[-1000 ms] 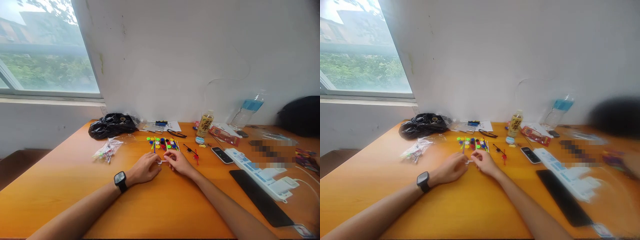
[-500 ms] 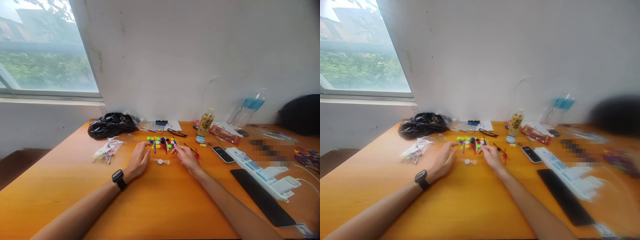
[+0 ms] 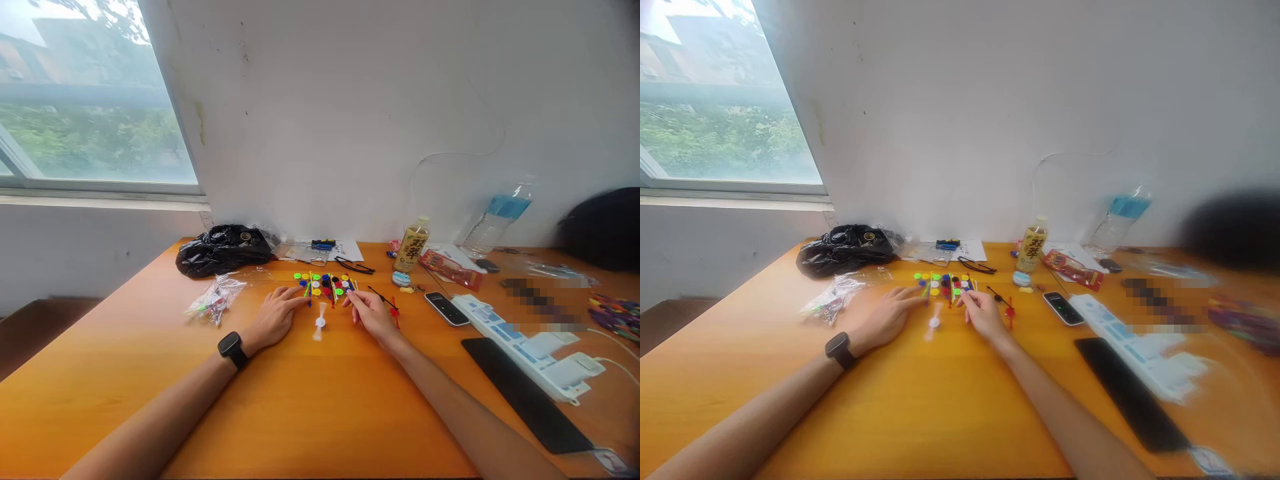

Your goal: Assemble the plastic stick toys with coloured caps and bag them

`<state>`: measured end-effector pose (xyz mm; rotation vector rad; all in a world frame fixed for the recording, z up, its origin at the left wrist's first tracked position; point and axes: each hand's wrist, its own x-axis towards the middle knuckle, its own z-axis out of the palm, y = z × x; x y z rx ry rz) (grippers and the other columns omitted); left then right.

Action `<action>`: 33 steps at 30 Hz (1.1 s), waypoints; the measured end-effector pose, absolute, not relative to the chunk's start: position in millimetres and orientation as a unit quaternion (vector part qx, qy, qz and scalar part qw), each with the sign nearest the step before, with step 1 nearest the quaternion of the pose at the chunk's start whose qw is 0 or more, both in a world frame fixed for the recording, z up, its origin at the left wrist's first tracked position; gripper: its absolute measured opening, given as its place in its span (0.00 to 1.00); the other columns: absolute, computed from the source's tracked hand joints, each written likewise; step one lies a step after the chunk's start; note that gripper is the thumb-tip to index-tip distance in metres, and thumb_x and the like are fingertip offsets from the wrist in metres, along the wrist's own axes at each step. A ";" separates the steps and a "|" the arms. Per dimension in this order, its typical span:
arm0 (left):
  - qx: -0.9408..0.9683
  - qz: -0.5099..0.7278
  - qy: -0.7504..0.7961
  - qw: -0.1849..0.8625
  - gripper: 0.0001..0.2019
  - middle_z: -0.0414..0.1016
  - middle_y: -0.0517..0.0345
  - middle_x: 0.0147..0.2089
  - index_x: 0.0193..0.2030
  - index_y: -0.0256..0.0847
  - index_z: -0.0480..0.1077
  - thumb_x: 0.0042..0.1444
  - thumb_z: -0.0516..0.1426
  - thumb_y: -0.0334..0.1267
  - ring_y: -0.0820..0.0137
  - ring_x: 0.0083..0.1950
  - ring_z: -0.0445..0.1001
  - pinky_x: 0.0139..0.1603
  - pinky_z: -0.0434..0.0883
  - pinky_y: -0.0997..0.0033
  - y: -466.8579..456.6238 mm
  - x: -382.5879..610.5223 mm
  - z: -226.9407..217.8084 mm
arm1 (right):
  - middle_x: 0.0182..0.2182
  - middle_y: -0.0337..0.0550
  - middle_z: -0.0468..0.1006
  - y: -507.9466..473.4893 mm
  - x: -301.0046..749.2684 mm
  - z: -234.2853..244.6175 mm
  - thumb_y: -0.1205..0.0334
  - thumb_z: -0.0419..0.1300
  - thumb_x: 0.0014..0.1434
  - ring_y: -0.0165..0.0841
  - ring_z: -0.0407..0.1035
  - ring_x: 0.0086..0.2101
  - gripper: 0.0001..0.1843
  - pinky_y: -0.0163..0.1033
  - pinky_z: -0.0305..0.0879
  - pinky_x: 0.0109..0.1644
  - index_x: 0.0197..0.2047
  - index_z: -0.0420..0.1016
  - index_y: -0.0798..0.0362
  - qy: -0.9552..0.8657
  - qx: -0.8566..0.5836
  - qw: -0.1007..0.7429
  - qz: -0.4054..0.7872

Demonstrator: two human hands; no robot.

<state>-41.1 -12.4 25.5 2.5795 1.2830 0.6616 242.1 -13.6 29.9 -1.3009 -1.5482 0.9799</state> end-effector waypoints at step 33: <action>0.844 0.266 0.462 0.053 0.10 0.78 0.53 0.41 0.40 0.44 0.77 0.66 0.54 0.32 0.62 0.43 0.72 0.45 0.69 0.62 -15.2 -39.1 36.2 | 0.18 0.36 0.68 -15.0 238.5 18.9 0.40 0.54 0.71 0.32 0.63 0.21 0.26 0.37 0.55 0.28 0.34 0.77 0.52 -0.704 -0.484 0.404 0.327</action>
